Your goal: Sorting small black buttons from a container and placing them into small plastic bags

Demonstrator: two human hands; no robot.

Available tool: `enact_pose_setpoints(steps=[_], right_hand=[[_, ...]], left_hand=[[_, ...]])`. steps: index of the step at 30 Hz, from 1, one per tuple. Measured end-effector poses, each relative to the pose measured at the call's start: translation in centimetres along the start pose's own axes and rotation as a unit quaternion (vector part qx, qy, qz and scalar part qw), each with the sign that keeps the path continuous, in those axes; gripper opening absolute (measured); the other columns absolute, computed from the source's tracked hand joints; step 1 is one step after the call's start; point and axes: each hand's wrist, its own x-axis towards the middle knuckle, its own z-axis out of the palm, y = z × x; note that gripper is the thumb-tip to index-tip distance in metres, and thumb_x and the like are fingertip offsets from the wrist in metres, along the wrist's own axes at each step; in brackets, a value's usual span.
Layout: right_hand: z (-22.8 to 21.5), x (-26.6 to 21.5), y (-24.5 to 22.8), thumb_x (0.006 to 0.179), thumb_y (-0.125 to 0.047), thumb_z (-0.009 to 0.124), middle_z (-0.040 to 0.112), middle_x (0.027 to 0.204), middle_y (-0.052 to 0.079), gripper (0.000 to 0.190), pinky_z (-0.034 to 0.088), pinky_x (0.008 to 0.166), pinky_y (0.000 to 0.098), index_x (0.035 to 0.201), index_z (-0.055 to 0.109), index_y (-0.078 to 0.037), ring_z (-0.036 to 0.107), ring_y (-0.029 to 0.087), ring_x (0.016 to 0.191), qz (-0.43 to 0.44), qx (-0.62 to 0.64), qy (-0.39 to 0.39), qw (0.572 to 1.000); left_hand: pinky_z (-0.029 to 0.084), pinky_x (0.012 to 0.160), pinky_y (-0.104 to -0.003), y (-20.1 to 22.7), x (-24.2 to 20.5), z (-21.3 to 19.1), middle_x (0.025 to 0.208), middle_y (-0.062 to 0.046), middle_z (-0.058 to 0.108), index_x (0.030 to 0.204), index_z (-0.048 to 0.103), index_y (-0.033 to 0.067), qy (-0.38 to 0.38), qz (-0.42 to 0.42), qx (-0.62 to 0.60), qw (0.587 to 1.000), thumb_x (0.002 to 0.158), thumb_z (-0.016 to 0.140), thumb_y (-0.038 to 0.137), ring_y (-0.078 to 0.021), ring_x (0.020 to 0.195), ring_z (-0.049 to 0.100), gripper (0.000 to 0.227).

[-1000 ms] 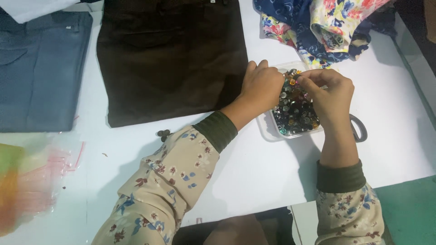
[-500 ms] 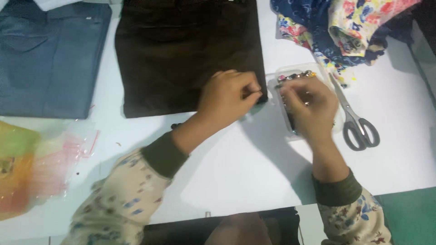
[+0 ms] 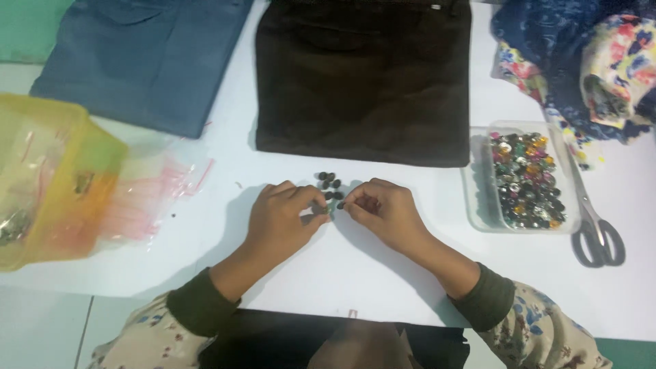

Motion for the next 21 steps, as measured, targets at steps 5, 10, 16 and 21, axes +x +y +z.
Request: enact_pose_setpoints(steps=[5,10,16,21], right_hand=[[1.0,0.3,-0.3,0.086,-0.016,0.078,0.073,0.073,0.007,0.01,0.057,0.062,0.0309,0.092,0.08,-0.009,0.068,0.019,0.068,0.011,-0.075,-0.004,0.997],[1.0,0.5,-1.2,0.087,-0.02,0.08,0.073,0.071,0.005,0.011,0.057,0.062,0.0288,0.092,0.08,-0.01,0.067,0.017,0.067,0.016,-0.116,-0.011,0.993],[1.2,0.6,-2.1,0.087,-0.014,0.078,0.071,0.067,0.01,0.009,0.056,0.059,0.0315,0.09,0.078,-0.006,0.066,0.021,0.064,0.009,-0.101,0.025,0.995],[2.5,0.6,-3.2,0.089,-0.019,0.079,0.069,0.067,0.005,0.009,0.055,0.057,0.0285,0.088,0.077,-0.01,0.063,0.018,0.06,-0.068,-0.107,0.074,0.989]], left_hand=[[0.053,0.076,-0.038,0.1,0.0,0.8,0.082,-0.001,0.075,0.098,0.065,0.0215,0.031,0.028,0.053,0.998,0.08,0.083,0.018,-0.0228,0.082,0.071,0.026],[0.054,0.076,-0.038,-0.3,-0.1,0.9,0.087,-0.004,0.076,0.101,0.064,0.02,0.024,0.019,0.042,0.999,0.082,0.083,0.019,-0.0242,0.084,0.072,0.027],[0.056,0.076,-0.038,-0.1,-0.4,-0.4,0.087,-0.007,0.076,0.107,0.062,0.0167,0.018,0.015,0.041,0.999,0.084,0.082,0.018,-0.0249,0.083,0.073,0.03],[0.057,0.073,-0.039,-1.0,-2.1,-1.8,0.086,-0.006,0.075,0.111,0.064,0.0151,0.104,0.014,0.029,0.994,0.082,0.083,0.012,-0.024,0.079,0.073,0.035]])
